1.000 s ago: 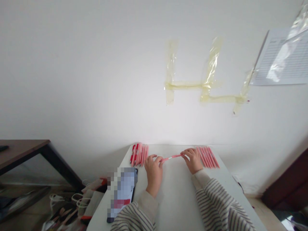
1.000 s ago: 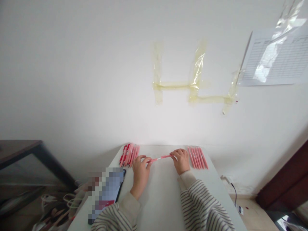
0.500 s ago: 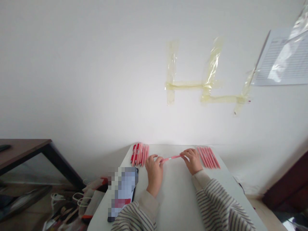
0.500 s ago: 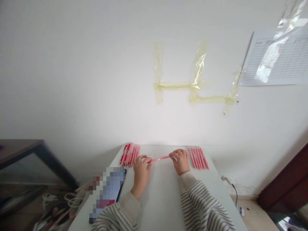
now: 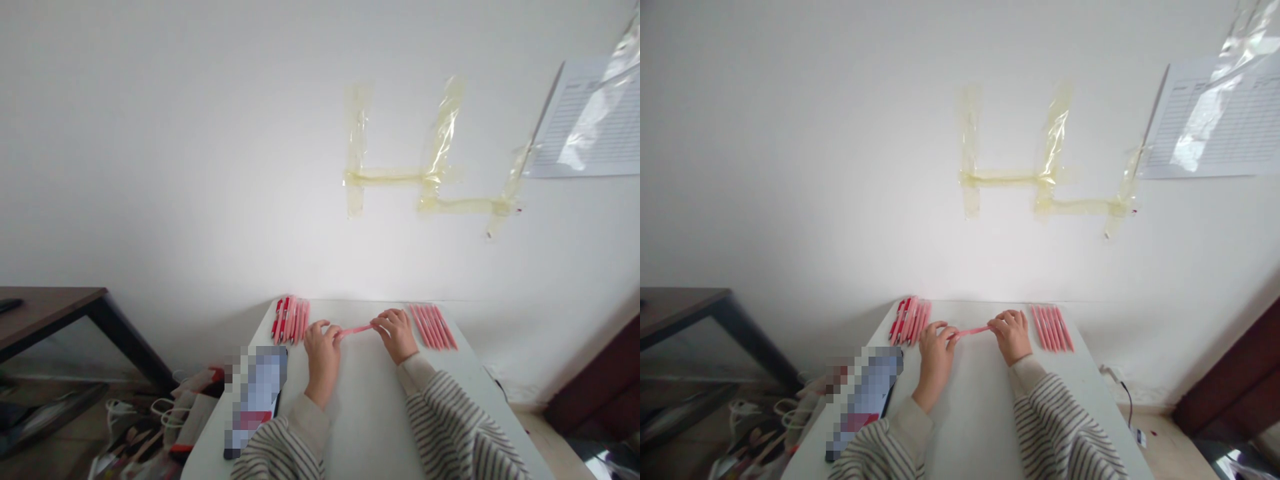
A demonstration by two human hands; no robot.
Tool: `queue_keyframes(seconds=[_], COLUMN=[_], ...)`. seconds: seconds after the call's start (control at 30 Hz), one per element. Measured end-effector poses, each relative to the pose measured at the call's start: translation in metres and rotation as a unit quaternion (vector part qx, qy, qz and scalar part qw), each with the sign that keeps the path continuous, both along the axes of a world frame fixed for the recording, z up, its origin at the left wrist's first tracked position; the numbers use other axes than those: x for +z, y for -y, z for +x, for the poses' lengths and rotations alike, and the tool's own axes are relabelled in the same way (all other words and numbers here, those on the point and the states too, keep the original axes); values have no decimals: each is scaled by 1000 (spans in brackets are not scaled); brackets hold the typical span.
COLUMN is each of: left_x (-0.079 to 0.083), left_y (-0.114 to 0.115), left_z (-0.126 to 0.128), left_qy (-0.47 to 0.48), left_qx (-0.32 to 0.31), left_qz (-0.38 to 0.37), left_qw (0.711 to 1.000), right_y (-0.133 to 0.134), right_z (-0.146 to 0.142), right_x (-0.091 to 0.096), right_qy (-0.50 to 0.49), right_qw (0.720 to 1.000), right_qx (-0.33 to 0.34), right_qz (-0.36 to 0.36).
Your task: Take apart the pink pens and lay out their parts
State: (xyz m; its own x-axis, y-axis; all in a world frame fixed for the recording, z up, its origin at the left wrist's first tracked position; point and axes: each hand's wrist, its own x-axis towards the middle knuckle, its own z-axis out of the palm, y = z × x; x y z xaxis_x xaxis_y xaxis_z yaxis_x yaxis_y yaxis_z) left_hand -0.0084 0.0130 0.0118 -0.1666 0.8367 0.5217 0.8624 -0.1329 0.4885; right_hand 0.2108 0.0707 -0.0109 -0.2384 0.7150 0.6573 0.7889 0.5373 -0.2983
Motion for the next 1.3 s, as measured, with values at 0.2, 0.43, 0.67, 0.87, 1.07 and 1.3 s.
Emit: queue_keyframes(seconds=[0.2, 0.43, 0.67, 0.87, 1.07, 1.3], left_x=[-4, -6, -8, -6, -5, -7], left_y=[-1, -3, -4, -2, -2, -3], left_z=[0, -1, -1, -2, 1, 1], left_qy=[6, 18, 20, 22, 20, 22], left_qx=[-23, -35, -33, -36, -46, -21], left_qz=[8, 16, 23, 22, 25, 29], left_qw=[1000, 999, 999, 999, 998, 999], right_y=[-3, -6, -7, -6, -7, -3], right_z=[1, -1, -2, 0, 2, 1], right_x=[-4, -8, -9, -6, -8, -6], right_qy=[-15, -31, -54, -72, -86, -63], right_qw=[1000, 999, 996, 995, 993, 996], right_qx=[4, 40, 61, 49, 12, 9], right_qz=[-4, 4, -18, -45, -78, -70])
